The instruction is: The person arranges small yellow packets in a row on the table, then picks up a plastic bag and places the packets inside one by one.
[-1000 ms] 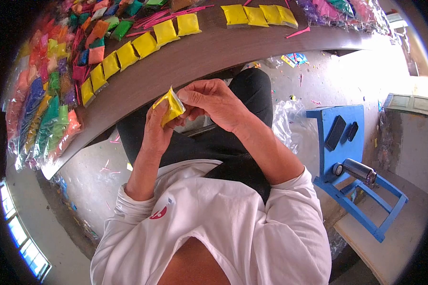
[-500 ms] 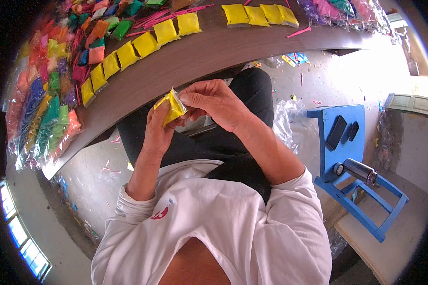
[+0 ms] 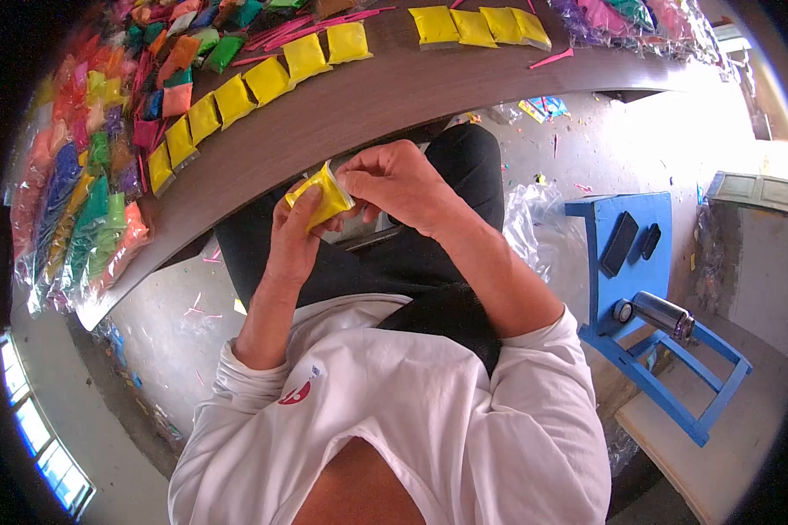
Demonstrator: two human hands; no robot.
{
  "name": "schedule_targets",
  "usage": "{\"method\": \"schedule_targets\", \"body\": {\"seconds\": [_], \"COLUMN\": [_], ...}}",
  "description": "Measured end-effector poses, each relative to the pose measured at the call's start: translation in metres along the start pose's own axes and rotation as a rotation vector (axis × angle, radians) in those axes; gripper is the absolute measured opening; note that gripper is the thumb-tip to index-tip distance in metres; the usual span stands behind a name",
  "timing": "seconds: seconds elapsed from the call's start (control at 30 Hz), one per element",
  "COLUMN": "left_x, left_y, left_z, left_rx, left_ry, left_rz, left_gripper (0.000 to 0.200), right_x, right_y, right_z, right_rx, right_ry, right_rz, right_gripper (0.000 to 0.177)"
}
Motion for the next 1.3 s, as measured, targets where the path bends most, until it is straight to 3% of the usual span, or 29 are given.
{"method": "schedule_targets", "body": {"seconds": [0.13,0.53,0.83,1.13,1.3], "left_x": [0.000,0.002,0.003,0.001,0.000], "left_y": [-0.003,-0.003,-0.003,0.002,0.004], "left_z": [-0.003,-0.005,-0.007,-0.003,-0.002], "left_rx": [-0.045,-0.059,-0.050,-0.052,-0.068], "left_ry": [-0.019,-0.034,-0.025,-0.020,-0.011], "left_rz": [0.006,-0.027,-0.020,-0.033,-0.031], "left_gripper": [0.038,0.043,0.040,0.043,0.044], "right_x": [-0.002,-0.002,-0.002,-0.003,-0.003], "right_y": [0.001,-0.002,-0.004,-0.001,0.000], "right_z": [-0.002,-0.020,-0.023,0.000,0.000], "right_rx": [0.018,-0.338,-0.344,0.052,0.031], "right_ry": [-0.025,0.062,-0.008,0.033,0.059], "right_rz": [0.040,0.023,0.032,-0.004,-0.015], "right_gripper": [0.034,0.035,0.032,0.030,0.030]}}
Point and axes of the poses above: each hand's wrist, its own x-axis away from the middle knuckle, its own y-axis out of the back of the hand, z = x × y, the point moved 8 cm from there along -x, towards the middle knuckle, and after that the axes turned 14 degrees about y, right-handed, at the moved point
